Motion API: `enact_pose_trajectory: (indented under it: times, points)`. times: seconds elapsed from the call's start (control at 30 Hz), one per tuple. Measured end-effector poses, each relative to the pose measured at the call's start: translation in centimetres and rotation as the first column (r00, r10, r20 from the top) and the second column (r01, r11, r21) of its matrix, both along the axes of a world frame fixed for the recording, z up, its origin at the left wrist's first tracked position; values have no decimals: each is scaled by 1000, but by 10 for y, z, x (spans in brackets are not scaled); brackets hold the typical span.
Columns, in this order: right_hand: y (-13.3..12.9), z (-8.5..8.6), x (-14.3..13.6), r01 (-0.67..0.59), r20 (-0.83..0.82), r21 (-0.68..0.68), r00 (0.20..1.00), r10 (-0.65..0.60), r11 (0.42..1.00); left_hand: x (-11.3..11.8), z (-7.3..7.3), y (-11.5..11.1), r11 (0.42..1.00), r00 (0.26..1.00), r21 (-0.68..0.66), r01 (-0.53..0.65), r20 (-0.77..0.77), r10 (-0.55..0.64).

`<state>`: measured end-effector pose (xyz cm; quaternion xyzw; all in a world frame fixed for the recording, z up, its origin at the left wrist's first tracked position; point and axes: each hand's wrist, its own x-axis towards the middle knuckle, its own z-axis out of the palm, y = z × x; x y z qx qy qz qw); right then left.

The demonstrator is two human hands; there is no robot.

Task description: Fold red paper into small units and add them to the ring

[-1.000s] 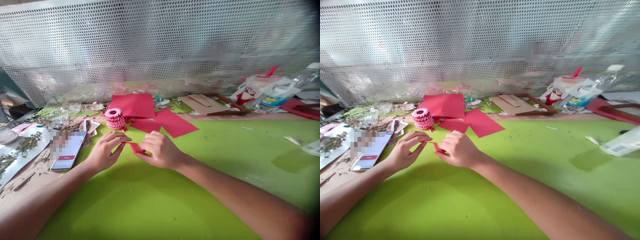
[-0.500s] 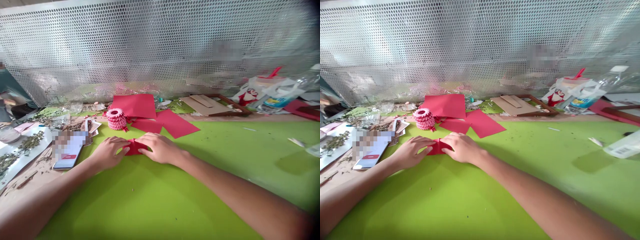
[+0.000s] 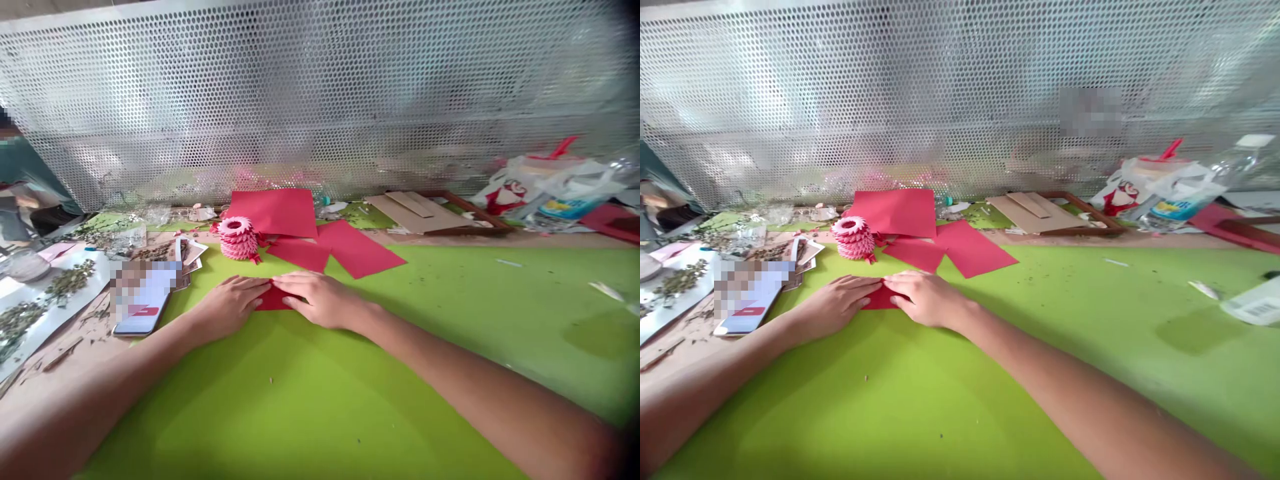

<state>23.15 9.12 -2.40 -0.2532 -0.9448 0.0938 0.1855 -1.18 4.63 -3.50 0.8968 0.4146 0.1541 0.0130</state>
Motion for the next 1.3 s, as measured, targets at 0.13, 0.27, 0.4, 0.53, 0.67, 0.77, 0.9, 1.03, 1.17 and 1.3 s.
enact_pose_trajectory:
  times: [0.13, 0.27, 0.4, 0.53, 0.67, 0.77, 0.9, 1.03, 1.17, 1.3]
  points:
    - [1, -1, 0, 28, 12, -41, 1000, -28, 999, 1, 0, 2, 1000, 1000, -12, -29, -1, 29]
    - [-1, 3, 0, 36, 58, -57, 998, -32, 998, 1, -1, 3, 999, 999, -15, -31, 16, 32]
    - [-5, 5, -2, 50, 90, -62, 995, -45, 997, 3, 1, 0, 1000, 1000, -11, -25, -14, 25]
    - [-8, 2, -4, 67, 95, -61, 994, -61, 996, 8, 3, -4, 999, 998, 13, -52, -23, 52]
    - [-10, 2, -6, 83, 91, -68, 993, -77, 994, 11, 2, -6, 997, 997, 20, -76, -28, 76]
    - [-11, 4, -6, 88, 116, -81, 990, -78, 993, 11, 0, -6, 994, 994, 6, -105, -9, 105]
    - [-11, 4, -7, 101, 119, -102, 989, -89, 990, 10, -3, -7, 991, 991, -3, -131, 27, 131]
    - [-12, 2, -7, 112, 89, -114, 991, -102, 987, 11, -3, -8, 989, 988, -16, -147, 43, 147]
    - [-11, 1, -6, 111, 124, -119, 988, -96, 987, 11, -1, -9, 985, 985, -47, -164, 45, 166]
    - [-10, -1, -5, 100, 101, -139, 991, -86, 985, 8, 2, -10, 976, 979, -90, -199, 28, 202]
